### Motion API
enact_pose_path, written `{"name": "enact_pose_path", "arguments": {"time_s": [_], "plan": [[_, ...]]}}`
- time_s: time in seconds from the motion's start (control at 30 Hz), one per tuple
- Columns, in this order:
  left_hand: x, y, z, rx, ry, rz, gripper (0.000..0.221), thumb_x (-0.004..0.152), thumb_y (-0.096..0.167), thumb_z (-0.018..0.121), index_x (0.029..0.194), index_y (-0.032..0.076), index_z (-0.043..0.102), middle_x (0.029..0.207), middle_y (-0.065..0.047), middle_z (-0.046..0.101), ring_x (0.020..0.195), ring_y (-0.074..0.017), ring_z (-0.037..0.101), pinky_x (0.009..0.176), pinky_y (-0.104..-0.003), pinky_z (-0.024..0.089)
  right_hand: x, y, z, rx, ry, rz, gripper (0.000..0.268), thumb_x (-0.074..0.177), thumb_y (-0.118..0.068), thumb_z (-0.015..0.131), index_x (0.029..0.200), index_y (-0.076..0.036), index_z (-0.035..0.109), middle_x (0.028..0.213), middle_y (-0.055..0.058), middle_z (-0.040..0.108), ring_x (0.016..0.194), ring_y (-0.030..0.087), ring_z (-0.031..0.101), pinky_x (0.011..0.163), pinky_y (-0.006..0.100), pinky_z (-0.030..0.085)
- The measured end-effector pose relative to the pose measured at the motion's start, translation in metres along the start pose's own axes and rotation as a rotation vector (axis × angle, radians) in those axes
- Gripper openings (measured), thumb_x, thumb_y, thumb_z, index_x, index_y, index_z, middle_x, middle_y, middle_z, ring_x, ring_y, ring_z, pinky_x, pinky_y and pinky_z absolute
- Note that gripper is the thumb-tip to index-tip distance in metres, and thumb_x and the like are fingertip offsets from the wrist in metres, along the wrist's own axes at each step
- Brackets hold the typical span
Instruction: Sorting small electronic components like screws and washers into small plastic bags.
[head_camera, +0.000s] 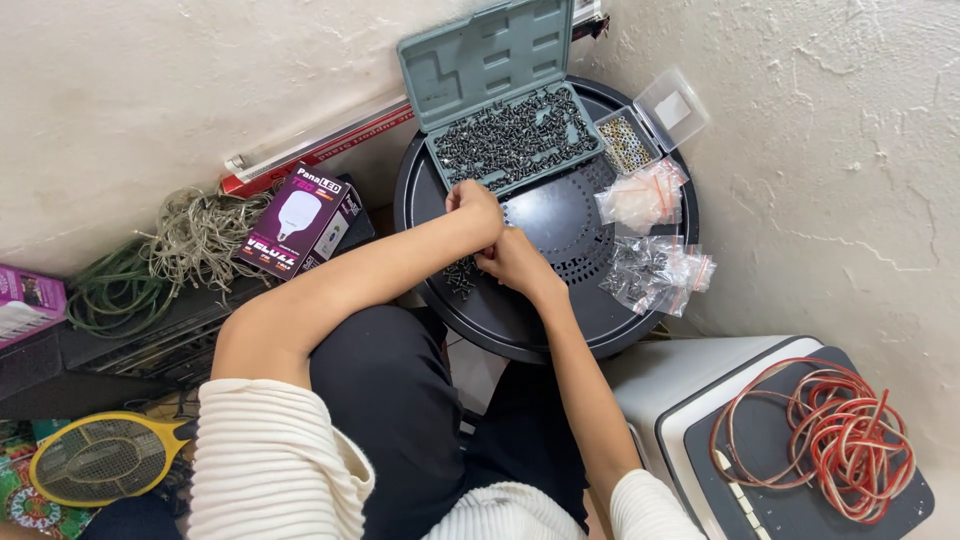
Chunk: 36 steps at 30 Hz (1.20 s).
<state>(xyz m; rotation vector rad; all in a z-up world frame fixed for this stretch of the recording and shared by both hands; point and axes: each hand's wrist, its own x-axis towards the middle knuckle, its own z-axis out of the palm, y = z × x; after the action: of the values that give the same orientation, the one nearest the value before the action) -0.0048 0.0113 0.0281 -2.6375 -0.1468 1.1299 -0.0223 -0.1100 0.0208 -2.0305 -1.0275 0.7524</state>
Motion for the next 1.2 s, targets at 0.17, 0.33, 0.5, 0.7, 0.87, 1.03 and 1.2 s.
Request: {"name": "enact_pose_path", "arguments": {"time_s": [0.17,0.33,0.5,0.7,0.87,1.03,1.2], "plan": [[-0.001,-0.02,-0.01,-0.108,0.489,0.036,0.013,0.086,0.013,0.069,0.096,0.01,0.077,0.086,-0.01,0.073,0.076,-0.0317,0.07,0.049,-0.044,0.051,-0.006,-0.019,-0.005,-0.1,0.0,-0.031,0.014,0.093,-0.01,0.069,0.083,-0.002,0.062,0.068,0.011,0.064,0.063,0.024,0.067,0.059,0.035,0.055],[-0.035,-0.034,-0.029,-0.514,0.919,0.062,0.015,0.09,0.017,0.068,0.084,0.006,0.075,0.072,-0.013,0.072,0.073,-0.0387,0.075,0.057,-0.051,0.058,-0.016,-0.042,-0.012,-0.208,0.001,-0.079,0.006,0.093,-0.003,0.069,0.091,0.002,0.065,0.076,0.014,0.065,0.073,0.03,0.069,0.065,0.039,0.057],[-0.029,-0.036,-0.019,-0.658,0.786,0.06,0.021,0.094,0.017,0.062,0.085,0.005,0.077,0.072,-0.017,0.071,0.074,-0.0411,0.075,0.061,-0.055,0.059,-0.009,-0.031,-0.008,-0.272,-0.002,-0.093,0.006,0.099,-0.004,0.06,0.101,0.001,0.06,0.088,0.018,0.064,0.08,0.034,0.07,0.07,0.042,0.058],[-0.034,-0.051,-0.004,-0.948,0.604,0.113,0.027,0.095,0.023,0.055,0.088,0.007,0.076,0.072,-0.016,0.073,0.082,-0.0468,0.074,0.069,-0.059,0.058,-0.009,-0.005,-0.007,0.117,0.114,-0.128,0.013,0.107,-0.012,0.051,0.107,-0.001,0.059,0.069,0.01,0.062,0.044,0.017,0.063,0.049,0.029,0.057],[-0.033,-0.059,-0.002,-0.771,0.492,0.189,0.024,0.094,0.028,0.06,0.098,0.014,0.078,0.09,-0.019,0.076,0.09,-0.0439,0.074,0.076,-0.055,0.058,-0.012,-0.019,-0.009,0.173,0.204,-0.183,0.01,0.107,-0.007,0.048,0.105,0.0,0.056,0.063,0.013,0.065,0.04,0.017,0.063,0.04,0.027,0.052],[-0.081,-0.087,-0.045,-0.713,0.255,0.569,0.027,0.096,0.023,0.056,0.112,0.01,0.074,0.098,-0.017,0.078,0.081,-0.0289,0.077,0.081,-0.044,0.059,-0.014,-0.002,-0.005,0.138,0.328,-0.254,0.01,0.108,-0.003,0.048,0.105,0.003,0.056,0.063,0.015,0.063,0.043,0.019,0.062,0.043,0.029,0.052],[-0.077,-0.116,-0.075,-1.155,0.272,0.532,0.056,0.104,0.048,0.033,0.122,0.006,0.066,0.107,-0.009,0.075,0.086,-0.0202,0.077,0.068,-0.03,0.061,-0.013,0.001,-0.005,0.192,0.463,-0.148,0.004,0.099,-0.005,0.055,0.099,-0.002,0.057,0.079,0.006,0.062,0.06,0.014,0.054,0.058,0.03,0.047]]}}
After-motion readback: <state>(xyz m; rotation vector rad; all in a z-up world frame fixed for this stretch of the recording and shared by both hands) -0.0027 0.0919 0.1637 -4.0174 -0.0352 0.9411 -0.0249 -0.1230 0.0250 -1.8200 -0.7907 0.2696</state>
